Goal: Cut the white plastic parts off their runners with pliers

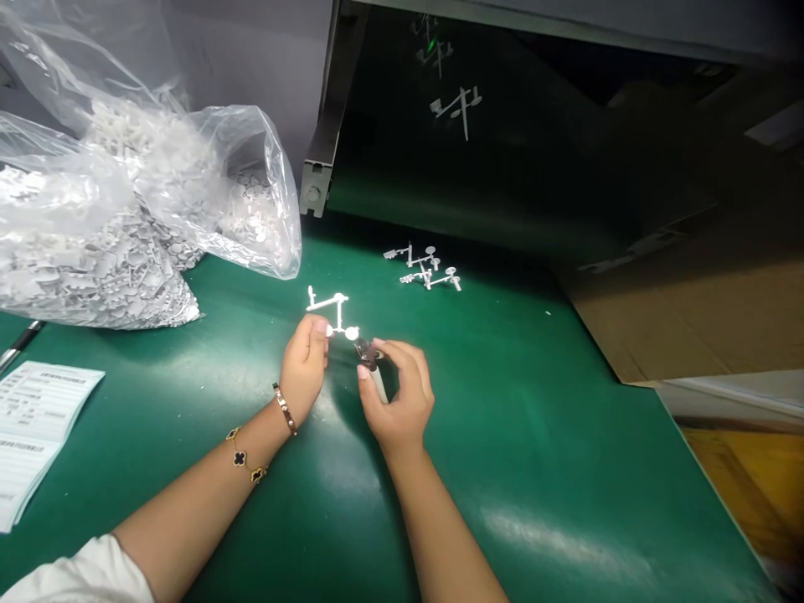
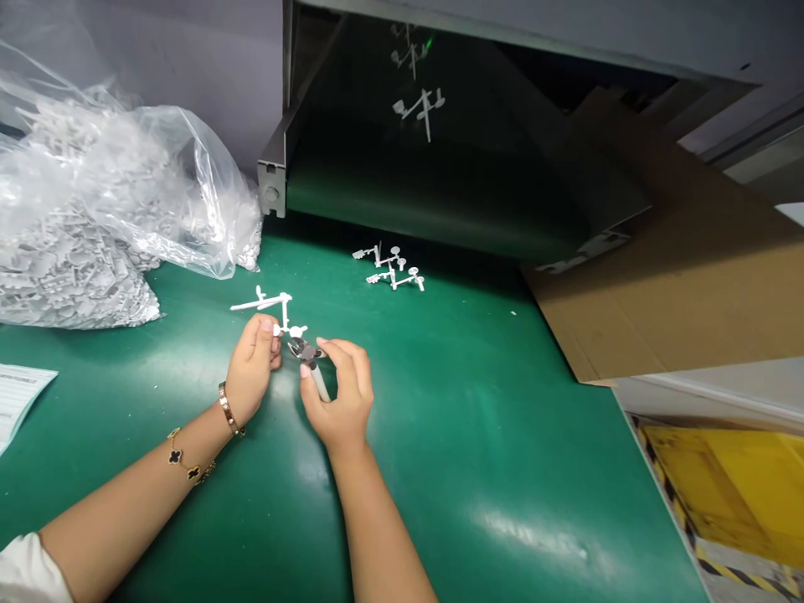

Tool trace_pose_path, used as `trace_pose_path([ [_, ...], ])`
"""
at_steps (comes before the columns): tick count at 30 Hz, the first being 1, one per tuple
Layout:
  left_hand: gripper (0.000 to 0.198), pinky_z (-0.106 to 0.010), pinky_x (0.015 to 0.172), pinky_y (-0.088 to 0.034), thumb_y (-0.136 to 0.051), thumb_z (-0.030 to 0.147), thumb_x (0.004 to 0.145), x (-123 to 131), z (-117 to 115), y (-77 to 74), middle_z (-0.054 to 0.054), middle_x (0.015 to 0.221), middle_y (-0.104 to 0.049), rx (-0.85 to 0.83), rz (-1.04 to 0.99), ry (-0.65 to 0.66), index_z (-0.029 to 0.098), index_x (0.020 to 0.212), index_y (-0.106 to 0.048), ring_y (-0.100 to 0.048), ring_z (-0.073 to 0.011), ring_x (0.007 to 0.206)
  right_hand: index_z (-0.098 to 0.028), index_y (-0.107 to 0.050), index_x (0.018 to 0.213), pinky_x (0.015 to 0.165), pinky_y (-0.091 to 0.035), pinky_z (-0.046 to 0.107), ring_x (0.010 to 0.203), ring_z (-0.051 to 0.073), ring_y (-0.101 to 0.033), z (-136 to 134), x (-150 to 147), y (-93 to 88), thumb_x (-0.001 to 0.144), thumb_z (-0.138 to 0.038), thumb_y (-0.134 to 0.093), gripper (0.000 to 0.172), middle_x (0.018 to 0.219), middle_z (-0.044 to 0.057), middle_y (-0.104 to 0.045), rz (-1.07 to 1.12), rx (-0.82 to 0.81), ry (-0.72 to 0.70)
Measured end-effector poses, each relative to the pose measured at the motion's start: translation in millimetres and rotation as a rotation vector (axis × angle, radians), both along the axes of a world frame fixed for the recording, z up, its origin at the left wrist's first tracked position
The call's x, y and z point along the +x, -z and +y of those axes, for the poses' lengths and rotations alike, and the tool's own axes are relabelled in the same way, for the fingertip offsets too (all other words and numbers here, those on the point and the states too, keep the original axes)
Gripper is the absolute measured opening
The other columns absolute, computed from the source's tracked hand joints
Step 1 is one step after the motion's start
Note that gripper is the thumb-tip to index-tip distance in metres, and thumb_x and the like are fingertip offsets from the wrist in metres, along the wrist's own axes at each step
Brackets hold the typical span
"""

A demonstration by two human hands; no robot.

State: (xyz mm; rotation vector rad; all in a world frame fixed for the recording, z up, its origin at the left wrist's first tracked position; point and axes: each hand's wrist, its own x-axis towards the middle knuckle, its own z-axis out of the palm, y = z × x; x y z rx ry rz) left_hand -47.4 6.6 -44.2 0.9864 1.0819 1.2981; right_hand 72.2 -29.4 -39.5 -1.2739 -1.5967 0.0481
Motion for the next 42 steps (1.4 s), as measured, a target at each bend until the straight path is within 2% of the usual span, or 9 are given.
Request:
trace_pose_path([
  [2,0.035,-0.020,0.045,-0.027,-0.043,0.053,0.086,0.1,0.3,-0.4,0.004,0.061,-0.036,0.000,-0.022,-0.030,0.020,0.075,-0.046,-0.033,-0.0085,0.051,-0.020,-0.058,0.099,0.078,-0.051,0.036,0.088,0.019,-0.059,1.3,0.4,1.3,0.078,-0.018,-0.057,0.020,0.091,0.006,-0.061,-0.022,-0.046,0.031],
  [8,0.035,-0.020,0.045,-0.027,-0.037,0.052,0.089,0.7,0.9,-2.0,0.005,0.061,-0.034,0.000,0.000,-0.072,0.020,0.075,-0.041,-0.031,-0.0084,0.050,-0.019,-0.059,0.091,0.075,-0.051,0.032,0.081,0.017,-0.061,3.0,-0.5,5.3,0.078,-0.019,-0.057,0.013,0.086,0.005,-0.063,-0.035,-0.143,0.030],
  [16,0.033,-0.022,0.049,-0.030,-0.031,0.047,0.092,0.5,0.5,1.8,0.004,0.062,-0.036,0.072,0.217,-0.010,0.020,0.077,-0.044,-0.032,-0.0095,0.053,-0.019,-0.061,0.091,0.072,-0.051,0.028,0.078,0.015,-0.060,2.7,-3.6,6.0,0.079,-0.020,-0.057,0.013,0.086,0.004,-0.064,-0.003,-0.232,-0.028],
  [26,0.034,-0.022,0.050,-0.031,-0.032,0.048,0.092,2.2,-0.4,-0.3,0.004,0.061,-0.036,0.049,0.176,-0.014,0.020,0.075,-0.042,-0.033,-0.0095,0.052,-0.018,-0.062,0.090,0.067,-0.051,0.025,0.073,0.013,-0.060,2.3,-4.8,1.5,0.080,-0.021,-0.057,0.012,0.083,0.003,-0.064,0.022,-0.238,-0.028],
  [36,0.034,-0.023,0.051,-0.031,-0.030,0.046,0.093,1.4,-0.4,-1.1,0.004,0.061,-0.037,0.073,0.218,-0.001,0.020,0.074,-0.041,-0.034,-0.0098,0.052,-0.019,-0.063,0.091,0.067,-0.051,0.025,0.075,0.014,-0.061,2.8,-4.4,2.4,0.081,-0.022,-0.056,0.013,0.085,0.003,-0.065,0.021,-0.267,-0.034],
  [42,0.036,-0.023,0.052,-0.032,-0.030,0.049,0.092,1.2,-0.4,2.7,0.003,0.062,-0.037,0.104,0.239,0.047,0.020,0.076,-0.043,-0.034,-0.0099,0.053,-0.019,-0.064,0.090,0.067,-0.050,0.024,0.074,0.014,-0.061,3.0,-2.9,4.8,0.081,-0.020,-0.055,0.013,0.083,0.003,-0.065,-0.042,-0.211,-0.015],
])
